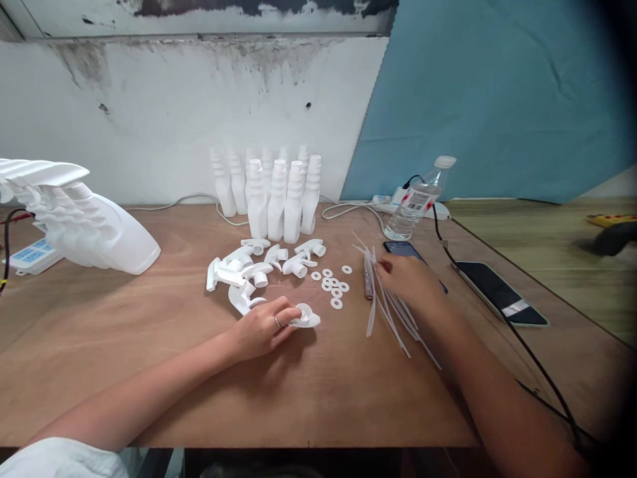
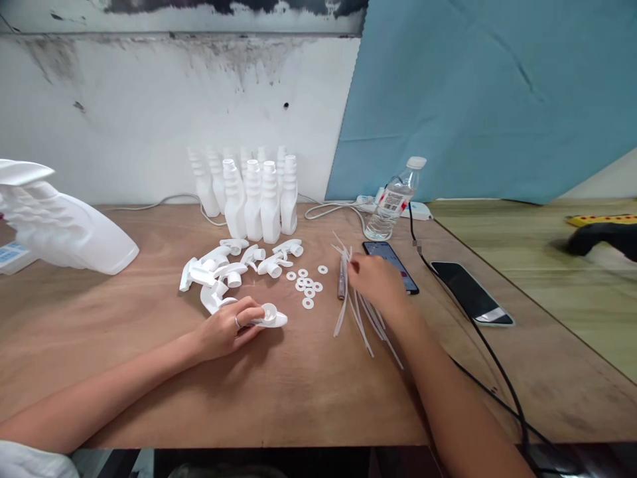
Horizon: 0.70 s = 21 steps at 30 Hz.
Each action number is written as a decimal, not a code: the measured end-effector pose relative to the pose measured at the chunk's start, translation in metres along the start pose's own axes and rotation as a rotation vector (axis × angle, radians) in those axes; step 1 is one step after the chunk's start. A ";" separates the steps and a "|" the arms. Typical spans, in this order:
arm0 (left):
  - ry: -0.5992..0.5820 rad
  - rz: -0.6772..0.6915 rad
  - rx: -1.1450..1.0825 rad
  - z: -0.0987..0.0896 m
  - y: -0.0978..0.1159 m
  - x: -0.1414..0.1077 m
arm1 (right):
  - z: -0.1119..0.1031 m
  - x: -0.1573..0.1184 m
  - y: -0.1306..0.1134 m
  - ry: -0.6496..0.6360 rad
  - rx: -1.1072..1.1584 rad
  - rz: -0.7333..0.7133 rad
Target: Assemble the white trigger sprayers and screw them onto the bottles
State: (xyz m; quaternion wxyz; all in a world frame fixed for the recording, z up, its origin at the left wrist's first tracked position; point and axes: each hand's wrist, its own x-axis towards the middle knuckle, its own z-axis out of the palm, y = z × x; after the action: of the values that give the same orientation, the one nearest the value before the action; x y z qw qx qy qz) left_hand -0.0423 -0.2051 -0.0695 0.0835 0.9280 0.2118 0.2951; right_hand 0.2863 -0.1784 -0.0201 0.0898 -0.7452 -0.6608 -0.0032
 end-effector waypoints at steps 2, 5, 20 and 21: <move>0.017 -0.028 -0.042 0.002 0.000 -0.001 | -0.004 0.004 0.016 -0.235 -0.034 0.109; 0.016 -0.118 -0.124 0.005 -0.001 -0.003 | -0.008 0.005 0.025 -0.448 0.033 0.157; 0.028 -0.073 -0.107 0.004 0.001 0.001 | -0.020 -0.009 -0.014 0.130 1.144 0.065; 0.035 -0.072 -0.114 0.004 0.001 0.001 | -0.017 -0.014 -0.026 0.098 1.287 -0.010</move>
State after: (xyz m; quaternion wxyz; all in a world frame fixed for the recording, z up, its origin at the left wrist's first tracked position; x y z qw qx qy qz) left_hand -0.0391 -0.2054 -0.0723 0.1434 0.9081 0.2294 0.3195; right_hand 0.2604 -0.1918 -0.0021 0.5488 -0.5384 -0.5292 0.3591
